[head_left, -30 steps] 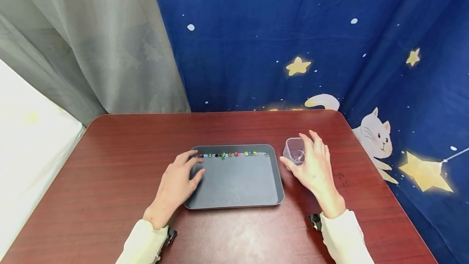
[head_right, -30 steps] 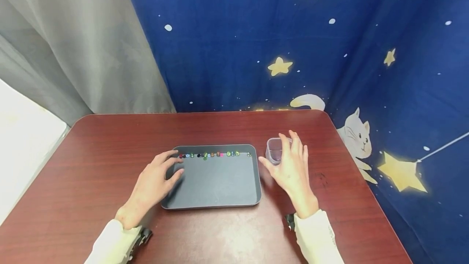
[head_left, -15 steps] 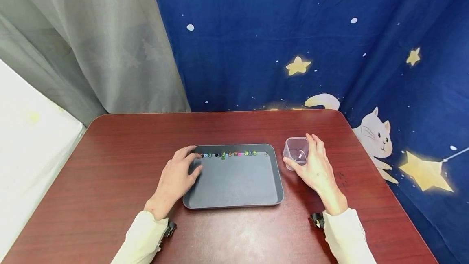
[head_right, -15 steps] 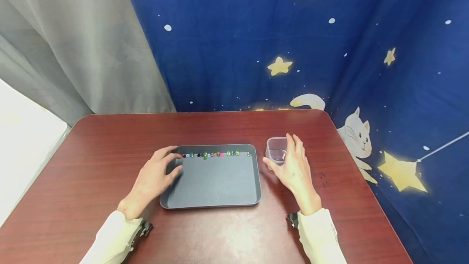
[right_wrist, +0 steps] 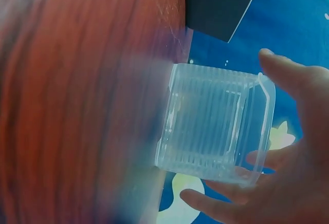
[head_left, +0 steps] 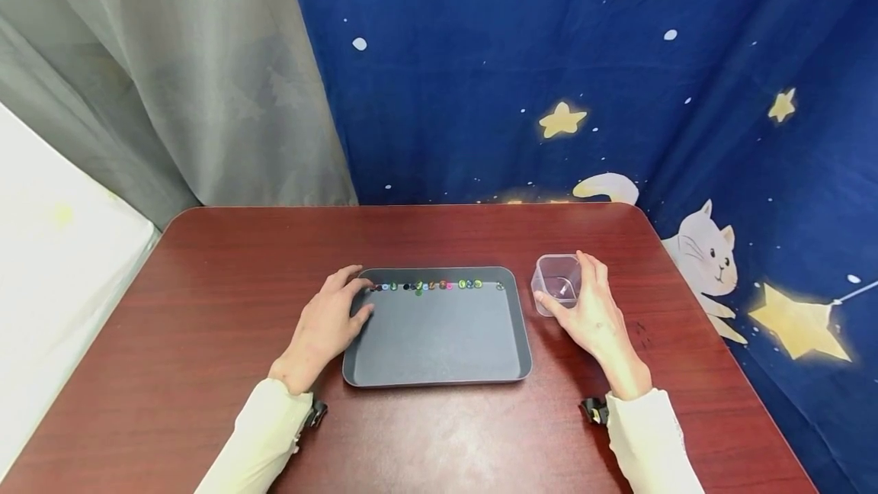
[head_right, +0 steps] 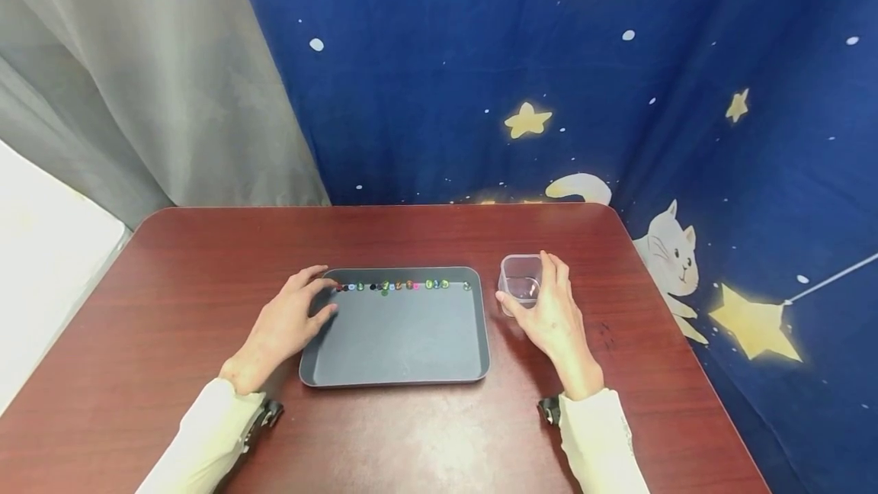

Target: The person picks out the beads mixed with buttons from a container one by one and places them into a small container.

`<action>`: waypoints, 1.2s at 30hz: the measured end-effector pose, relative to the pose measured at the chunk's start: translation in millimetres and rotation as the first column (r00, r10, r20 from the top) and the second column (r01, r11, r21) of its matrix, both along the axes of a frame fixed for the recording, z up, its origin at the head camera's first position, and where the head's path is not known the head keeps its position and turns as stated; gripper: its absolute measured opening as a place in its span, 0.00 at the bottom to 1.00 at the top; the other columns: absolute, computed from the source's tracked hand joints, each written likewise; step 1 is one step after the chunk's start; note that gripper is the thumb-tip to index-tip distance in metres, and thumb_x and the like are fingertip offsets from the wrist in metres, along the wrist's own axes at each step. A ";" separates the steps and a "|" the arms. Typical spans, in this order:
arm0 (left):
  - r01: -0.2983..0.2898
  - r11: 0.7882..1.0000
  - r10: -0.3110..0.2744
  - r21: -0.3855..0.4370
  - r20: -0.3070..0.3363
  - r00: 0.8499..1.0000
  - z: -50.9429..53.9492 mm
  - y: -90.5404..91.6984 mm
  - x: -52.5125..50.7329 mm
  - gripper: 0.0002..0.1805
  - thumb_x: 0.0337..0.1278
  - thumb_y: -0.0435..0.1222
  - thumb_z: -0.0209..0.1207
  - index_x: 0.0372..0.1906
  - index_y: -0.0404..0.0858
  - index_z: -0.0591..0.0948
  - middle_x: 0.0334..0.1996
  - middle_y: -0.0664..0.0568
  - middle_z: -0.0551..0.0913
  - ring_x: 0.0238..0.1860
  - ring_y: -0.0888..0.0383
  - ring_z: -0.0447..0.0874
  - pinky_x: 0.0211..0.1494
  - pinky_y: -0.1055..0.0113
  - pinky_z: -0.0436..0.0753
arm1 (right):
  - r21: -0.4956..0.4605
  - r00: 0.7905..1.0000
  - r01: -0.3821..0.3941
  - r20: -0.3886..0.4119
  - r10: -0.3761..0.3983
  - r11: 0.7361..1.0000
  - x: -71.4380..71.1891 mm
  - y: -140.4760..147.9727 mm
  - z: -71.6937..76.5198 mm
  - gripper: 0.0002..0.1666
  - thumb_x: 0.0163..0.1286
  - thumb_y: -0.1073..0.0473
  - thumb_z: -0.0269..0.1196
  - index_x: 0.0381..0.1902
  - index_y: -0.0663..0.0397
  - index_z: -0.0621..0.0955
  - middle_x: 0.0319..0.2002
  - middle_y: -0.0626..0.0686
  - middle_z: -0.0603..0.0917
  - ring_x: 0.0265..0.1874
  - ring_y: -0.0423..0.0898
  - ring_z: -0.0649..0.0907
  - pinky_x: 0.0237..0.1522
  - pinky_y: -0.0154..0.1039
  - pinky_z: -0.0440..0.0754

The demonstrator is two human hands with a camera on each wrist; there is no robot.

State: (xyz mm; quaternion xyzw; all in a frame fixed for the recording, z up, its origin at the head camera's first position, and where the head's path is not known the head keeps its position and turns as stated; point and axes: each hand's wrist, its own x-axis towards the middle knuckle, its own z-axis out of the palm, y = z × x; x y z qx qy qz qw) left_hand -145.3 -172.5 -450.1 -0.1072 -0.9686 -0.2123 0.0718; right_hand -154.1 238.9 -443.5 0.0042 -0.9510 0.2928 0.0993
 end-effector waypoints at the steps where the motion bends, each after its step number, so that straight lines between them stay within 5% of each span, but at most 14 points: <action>1: -0.001 1.000 0.001 -0.004 0.002 1.000 0.1 -0.4 -0.9 0.19 0.65 0.39 0.69 0.58 0.38 0.84 0.73 0.41 0.73 0.70 0.41 0.75 0.56 0.44 0.86 | -0.004 1.000 -0.002 -0.008 0.002 1.000 0.3 0.6 -0.1 0.58 0.65 0.40 0.73 0.80 0.58 0.57 0.77 0.64 0.60 0.60 0.67 0.80 0.52 0.71 0.82; 20: -0.038 0.997 0.039 -0.070 0.011 0.999 1.3 -1.9 -4.5 0.23 0.65 0.39 0.69 0.63 0.41 0.84 0.60 0.44 0.79 0.53 0.46 0.82 0.41 0.49 0.87 | -0.079 0.999 -0.041 -0.001 0.041 0.996 -2.0 4.5 -2.3 0.60 0.62 0.47 0.76 0.80 0.63 0.56 0.75 0.66 0.60 0.59 0.69 0.79 0.62 0.67 0.80; 36: 0.018 0.997 -0.028 -0.079 -0.122 0.992 16.7 7.9 -17.7 0.14 0.61 0.36 0.71 0.51 0.41 0.89 0.52 0.44 0.79 0.52 0.44 0.77 0.47 0.49 0.76 | -0.076 0.999 -0.051 -0.010 0.050 0.996 -0.6 7.6 -2.5 0.59 0.62 0.48 0.77 0.79 0.62 0.57 0.74 0.66 0.61 0.60 0.69 0.79 0.62 0.67 0.80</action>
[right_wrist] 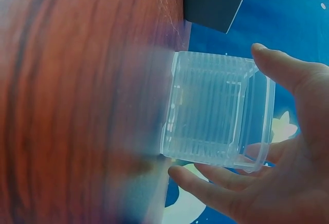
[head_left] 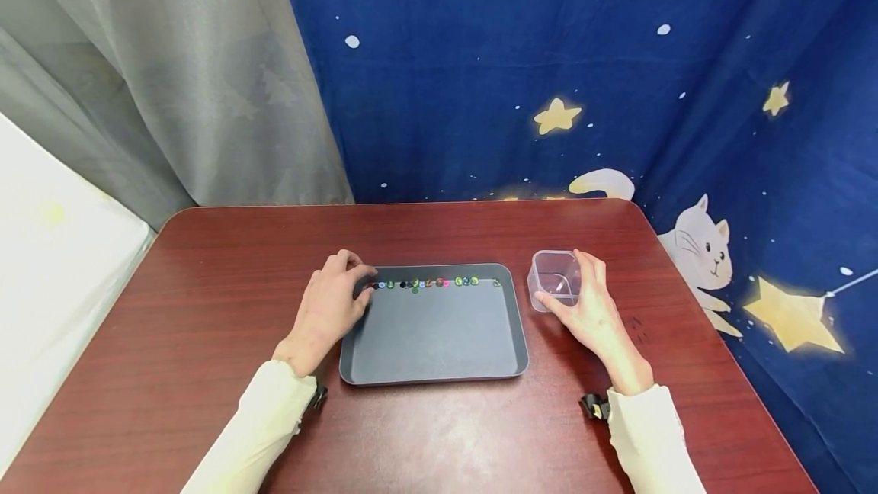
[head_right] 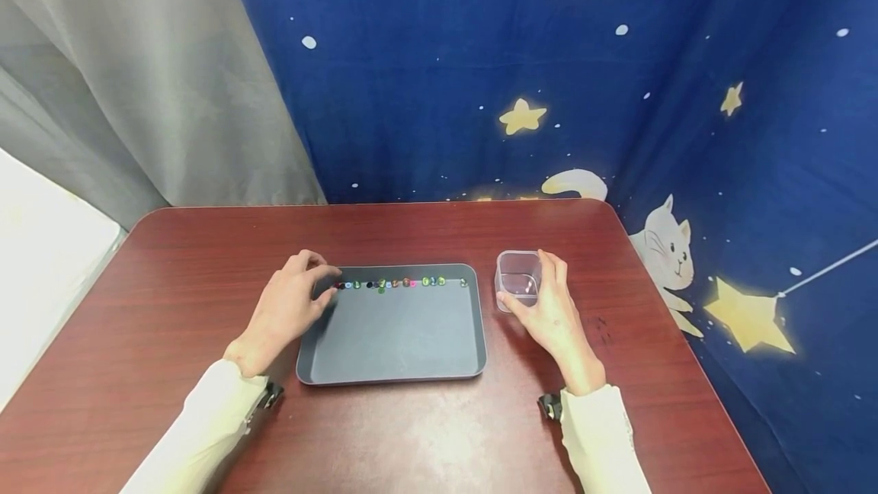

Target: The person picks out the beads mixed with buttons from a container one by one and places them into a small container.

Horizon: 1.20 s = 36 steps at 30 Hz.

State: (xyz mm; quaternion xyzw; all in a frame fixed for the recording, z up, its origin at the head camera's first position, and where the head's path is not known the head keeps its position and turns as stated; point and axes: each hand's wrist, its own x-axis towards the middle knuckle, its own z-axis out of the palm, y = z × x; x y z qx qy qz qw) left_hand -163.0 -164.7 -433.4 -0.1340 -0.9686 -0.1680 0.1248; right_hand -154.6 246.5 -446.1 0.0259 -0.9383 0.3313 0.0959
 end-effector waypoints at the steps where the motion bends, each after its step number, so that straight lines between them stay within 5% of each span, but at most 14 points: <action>1: 0.005 1.000 -0.005 0.000 0.003 1.000 1.2 0.4 -0.9 0.14 0.60 0.36 0.71 0.51 0.41 0.89 0.51 0.45 0.79 0.52 0.44 0.78 0.47 0.49 0.77 | 0.000 1.000 0.001 0.002 -0.001 1.000 0.1 0.2 0.1 0.59 0.62 0.48 0.76 0.79 0.62 0.57 0.74 0.66 0.60 0.60 0.69 0.79 0.62 0.67 0.80; 12: 0.089 0.996 -0.090 0.015 0.110 0.990 9.5 1.0 -14.8 0.10 0.59 0.36 0.72 0.46 0.45 0.91 0.56 0.47 0.84 0.59 0.43 0.80 0.54 0.43 0.80 | -0.007 1.000 -0.003 0.007 0.003 1.000 0.0 1.4 -3.4 0.59 0.62 0.47 0.77 0.79 0.60 0.56 0.74 0.65 0.60 0.58 0.69 0.80 0.60 0.67 0.81; 19: 0.083 0.996 -0.086 0.022 0.235 0.968 19.6 4.8 -19.7 0.12 0.62 0.40 0.71 0.50 0.47 0.91 0.58 0.49 0.84 0.62 0.44 0.81 0.58 0.40 0.81 | -0.015 1.000 -0.009 0.024 0.010 1.000 -0.9 3.1 -3.0 0.59 0.63 0.46 0.76 0.80 0.59 0.56 0.74 0.64 0.59 0.59 0.68 0.79 0.62 0.67 0.80; 36: 0.041 0.999 -0.035 -0.013 0.320 0.947 18.6 11.6 -31.8 0.07 0.64 0.41 0.69 0.44 0.49 0.92 0.56 0.50 0.85 0.63 0.43 0.80 0.62 0.39 0.79 | -0.025 1.000 -0.012 0.025 0.012 1.000 -1.2 4.6 -5.4 0.59 0.63 0.46 0.76 0.80 0.58 0.55 0.75 0.63 0.59 0.62 0.67 0.78 0.59 0.66 0.81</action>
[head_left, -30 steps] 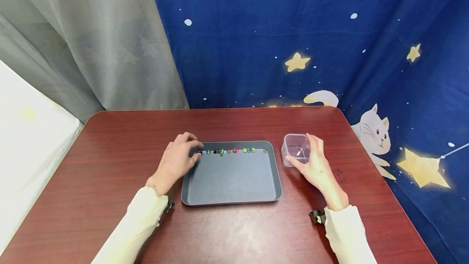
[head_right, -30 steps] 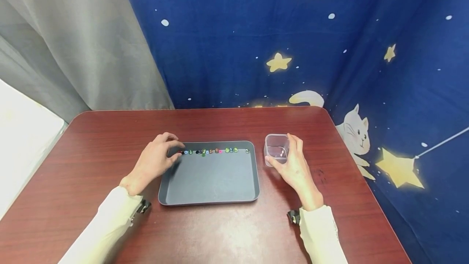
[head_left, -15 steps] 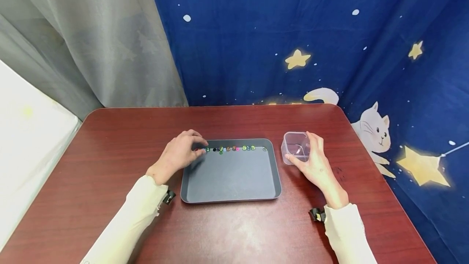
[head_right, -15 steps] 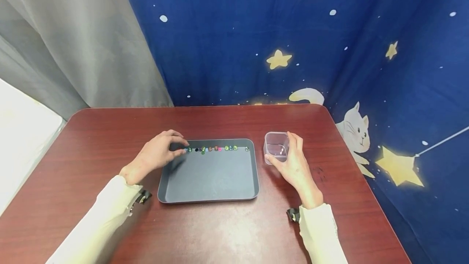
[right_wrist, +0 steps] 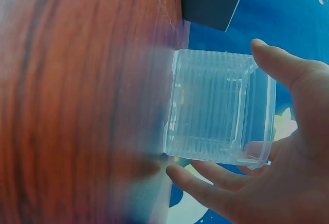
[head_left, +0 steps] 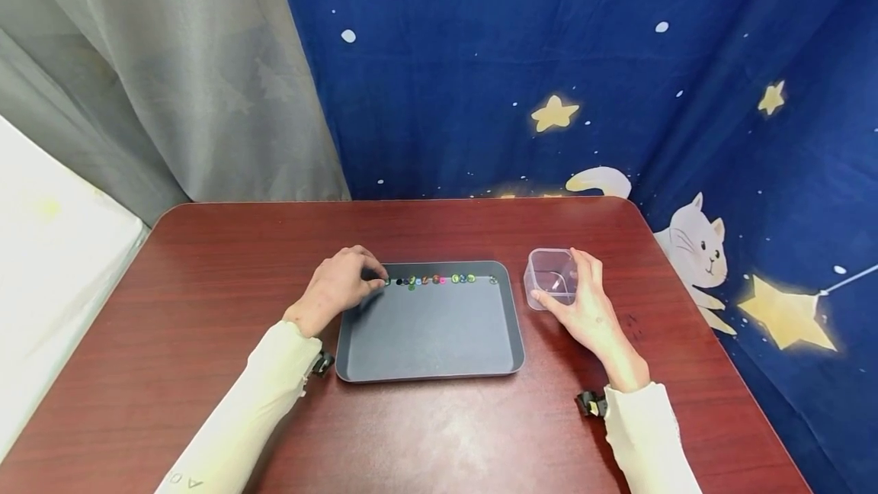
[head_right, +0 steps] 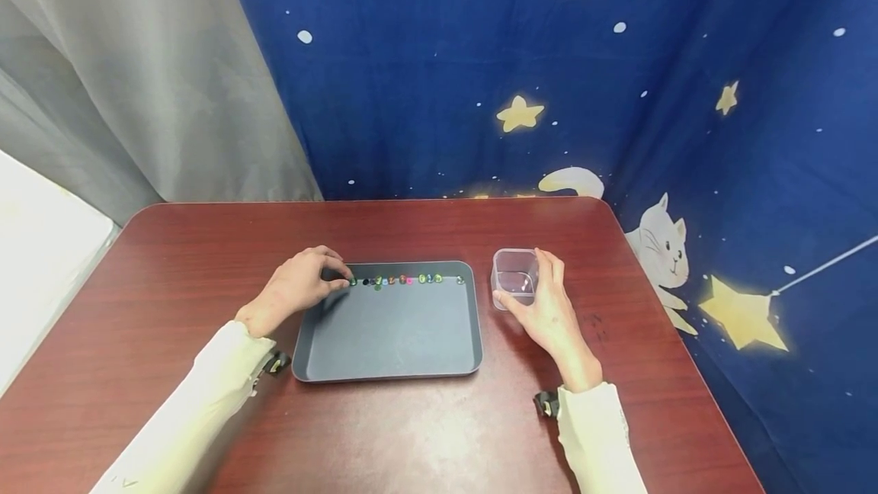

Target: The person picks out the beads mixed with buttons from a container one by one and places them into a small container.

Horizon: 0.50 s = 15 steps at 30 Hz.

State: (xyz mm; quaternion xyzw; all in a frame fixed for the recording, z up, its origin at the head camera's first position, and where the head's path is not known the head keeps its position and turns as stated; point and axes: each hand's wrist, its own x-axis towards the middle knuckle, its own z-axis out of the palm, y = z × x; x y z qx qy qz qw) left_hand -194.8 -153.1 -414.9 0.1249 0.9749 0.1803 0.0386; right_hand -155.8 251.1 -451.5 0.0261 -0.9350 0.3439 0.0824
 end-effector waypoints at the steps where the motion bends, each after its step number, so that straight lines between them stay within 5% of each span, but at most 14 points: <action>1: -0.002 1.000 0.002 -0.002 0.005 1.000 -0.5 -0.3 0.0 0.07 0.64 0.41 0.69 0.45 0.49 0.92 0.57 0.50 0.85 0.63 0.43 0.80 0.62 0.39 0.79 | -0.001 1.000 -0.001 0.000 0.001 1.000 0.2 0.0 -0.4 0.59 0.63 0.46 0.76 0.80 0.58 0.55 0.75 0.63 0.59 0.62 0.67 0.78 0.59 0.66 0.81; 15: 0.035 0.999 -0.033 -0.025 0.073 0.997 -4.1 1.1 -4.5 0.13 0.66 0.41 0.67 0.53 0.50 0.90 0.60 0.48 0.83 0.67 0.43 0.77 0.60 0.42 0.82 | -0.011 1.000 -0.004 0.017 0.004 1.000 1.1 0.2 0.2 0.59 0.64 0.46 0.75 0.81 0.56 0.54 0.76 0.62 0.57 0.63 0.66 0.77 0.62 0.67 0.80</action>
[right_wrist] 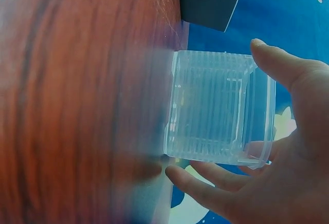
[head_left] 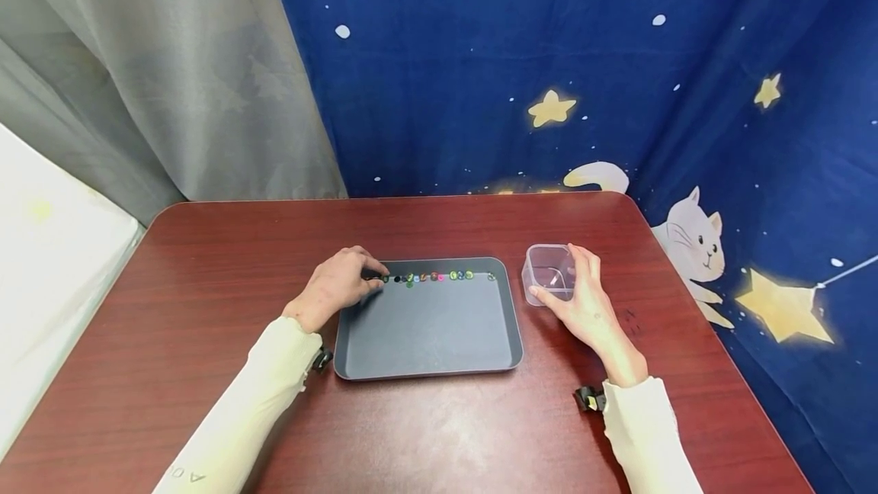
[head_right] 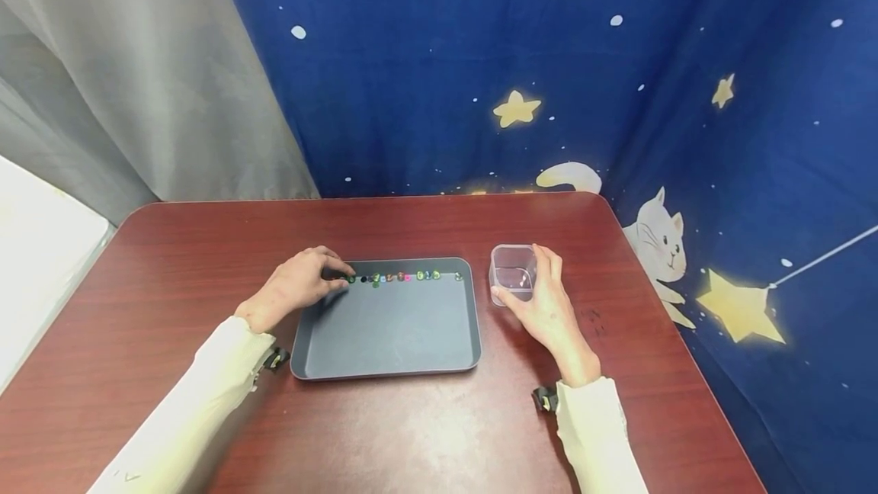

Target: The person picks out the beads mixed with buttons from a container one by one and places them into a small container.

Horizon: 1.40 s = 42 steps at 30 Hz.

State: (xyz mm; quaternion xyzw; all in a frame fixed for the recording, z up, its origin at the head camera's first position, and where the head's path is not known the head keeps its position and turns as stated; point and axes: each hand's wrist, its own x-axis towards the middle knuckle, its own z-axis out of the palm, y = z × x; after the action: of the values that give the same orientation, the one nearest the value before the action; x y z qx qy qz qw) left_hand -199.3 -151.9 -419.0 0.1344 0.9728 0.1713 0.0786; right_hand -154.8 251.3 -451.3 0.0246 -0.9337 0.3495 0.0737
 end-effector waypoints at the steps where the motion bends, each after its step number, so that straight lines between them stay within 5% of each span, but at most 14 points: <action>1: 0.004 1.000 -0.004 0.003 -0.001 1.000 -0.9 -0.4 -0.2 0.13 0.66 0.41 0.67 0.53 0.50 0.90 0.60 0.48 0.83 0.66 0.44 0.78 0.60 0.42 0.82 | 0.000 1.000 0.001 0.001 -0.001 1.000 -0.1 -0.2 0.3 0.59 0.64 0.46 0.75 0.81 0.56 0.54 0.76 0.62 0.57 0.64 0.66 0.77 0.62 0.67 0.80; 14: 0.007 1.000 -0.008 -0.007 -0.113 0.994 -12.7 -7.0 -1.0 0.08 0.63 0.38 0.70 0.45 0.49 0.92 0.50 0.51 0.89 0.52 0.46 0.89 0.49 0.47 0.86 | 0.004 1.000 -0.001 0.003 0.001 1.000 -2.2 -0.8 0.2 0.59 0.64 0.46 0.75 0.81 0.56 0.54 0.76 0.62 0.57 0.66 0.65 0.75 0.62 0.67 0.80; 37: -0.032 0.999 0.033 0.014 -0.112 0.993 -18.7 -8.8 -1.7 0.05 0.61 0.41 0.72 0.41 0.50 0.92 0.46 0.53 0.89 0.47 0.47 0.89 0.46 0.47 0.86 | -0.009 0.999 0.016 -0.040 -0.017 1.000 -3.5 2.5 -3.6 0.63 0.59 0.45 0.79 0.81 0.53 0.55 0.74 0.62 0.61 0.64 0.65 0.78 0.59 0.67 0.82; 42: -0.030 0.999 0.032 0.024 -0.109 0.993 -20.9 -10.6 -1.9 0.05 0.61 0.41 0.71 0.41 0.50 0.92 0.47 0.53 0.88 0.47 0.48 0.89 0.46 0.47 0.86 | -0.034 0.999 0.003 -0.041 -0.004 0.999 -3.9 3.0 -3.6 0.65 0.57 0.46 0.80 0.81 0.56 0.54 0.73 0.64 0.61 0.66 0.64 0.75 0.64 0.65 0.79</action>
State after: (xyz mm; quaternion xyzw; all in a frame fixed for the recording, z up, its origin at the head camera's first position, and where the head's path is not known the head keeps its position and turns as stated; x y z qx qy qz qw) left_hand -201.3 -162.5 -439.9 0.1293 0.9757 0.1759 0.0208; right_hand -158.7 254.2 -454.9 0.0287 -0.9261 0.3643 0.0939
